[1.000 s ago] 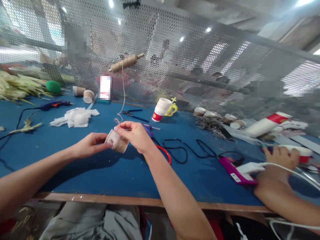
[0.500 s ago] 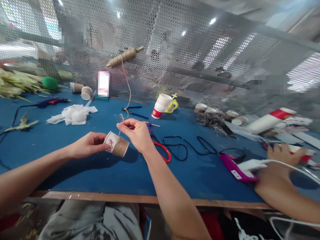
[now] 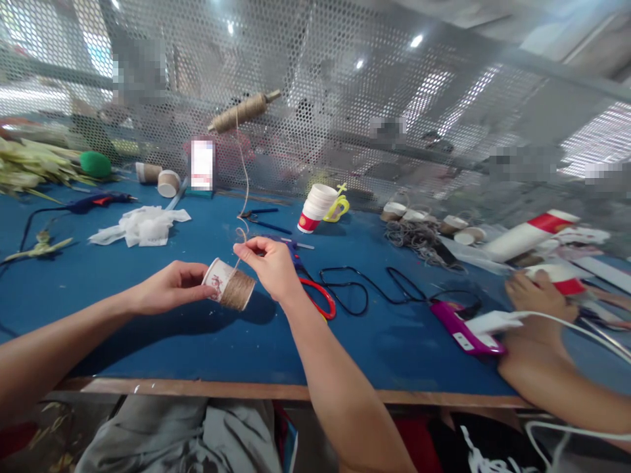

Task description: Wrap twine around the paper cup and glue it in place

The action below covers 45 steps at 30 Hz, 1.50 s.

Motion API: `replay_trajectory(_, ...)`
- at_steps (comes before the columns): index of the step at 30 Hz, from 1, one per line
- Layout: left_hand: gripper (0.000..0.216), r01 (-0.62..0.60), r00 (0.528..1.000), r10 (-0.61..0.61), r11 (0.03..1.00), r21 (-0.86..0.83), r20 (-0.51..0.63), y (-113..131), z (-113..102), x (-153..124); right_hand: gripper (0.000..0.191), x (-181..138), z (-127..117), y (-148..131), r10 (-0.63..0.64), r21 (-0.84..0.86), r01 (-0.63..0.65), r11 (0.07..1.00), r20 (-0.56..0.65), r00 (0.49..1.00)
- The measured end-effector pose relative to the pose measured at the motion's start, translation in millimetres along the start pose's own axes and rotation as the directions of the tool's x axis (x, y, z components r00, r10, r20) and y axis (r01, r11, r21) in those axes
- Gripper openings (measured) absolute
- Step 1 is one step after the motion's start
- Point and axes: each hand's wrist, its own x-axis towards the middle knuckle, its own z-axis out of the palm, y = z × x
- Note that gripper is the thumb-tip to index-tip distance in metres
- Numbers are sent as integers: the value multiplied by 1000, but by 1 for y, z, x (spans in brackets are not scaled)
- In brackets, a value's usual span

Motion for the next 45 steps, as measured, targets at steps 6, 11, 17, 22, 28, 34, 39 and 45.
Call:
replay_trajectory(6, 24, -2, 1000, 2, 1000, 20, 8, 3, 0, -1, 18, 0, -1, 1, 3, -3, -3, 1000, 11, 1000)
replay_trajectory(11, 25, -15, 1000, 14, 999, 46, 17, 4, -1, -2, 19, -2, 0, -1, 34, -12, -34, 999, 31, 999)
replay_trajectory(17, 28, -26, 999, 23, 994, 109, 27, 5, -1, -2, 22, -3, -1, -2, 67, -35, -65, 997, 80, 995)
replay_trajectory(22, 28, -65, 997, 57, 983, 171, 50, 5, -3, -3, 21, -5, 0, 0, 103, -19, -101, 995, 100, 990)
replay_trajectory(28, 27, -95, 995, 85, 972, 214, 58, 5, -4, -2, 21, -5, 0, 1, 145, 39, -151, 988, 135, 980)
replay_trajectory(34, 27, -128, 991, 116, 962, 242, 63, 4, -6, -1, 22, -4, 0, 2, 168, 39, -176, 984, 147, 975)
replay_trajectory(39, 25, -101, 994, 92, 978, 181, 56, 4, -4, -2, 23, -3, 1, 4, 181, 17, -187, 982, 178, 967)
replay_trajectory(45, 23, -13, 991, -8, 989, -148, -136, 3, -1, 2, 37, 5, -4, 15, 136, -40, -136, 990, -11, 991)
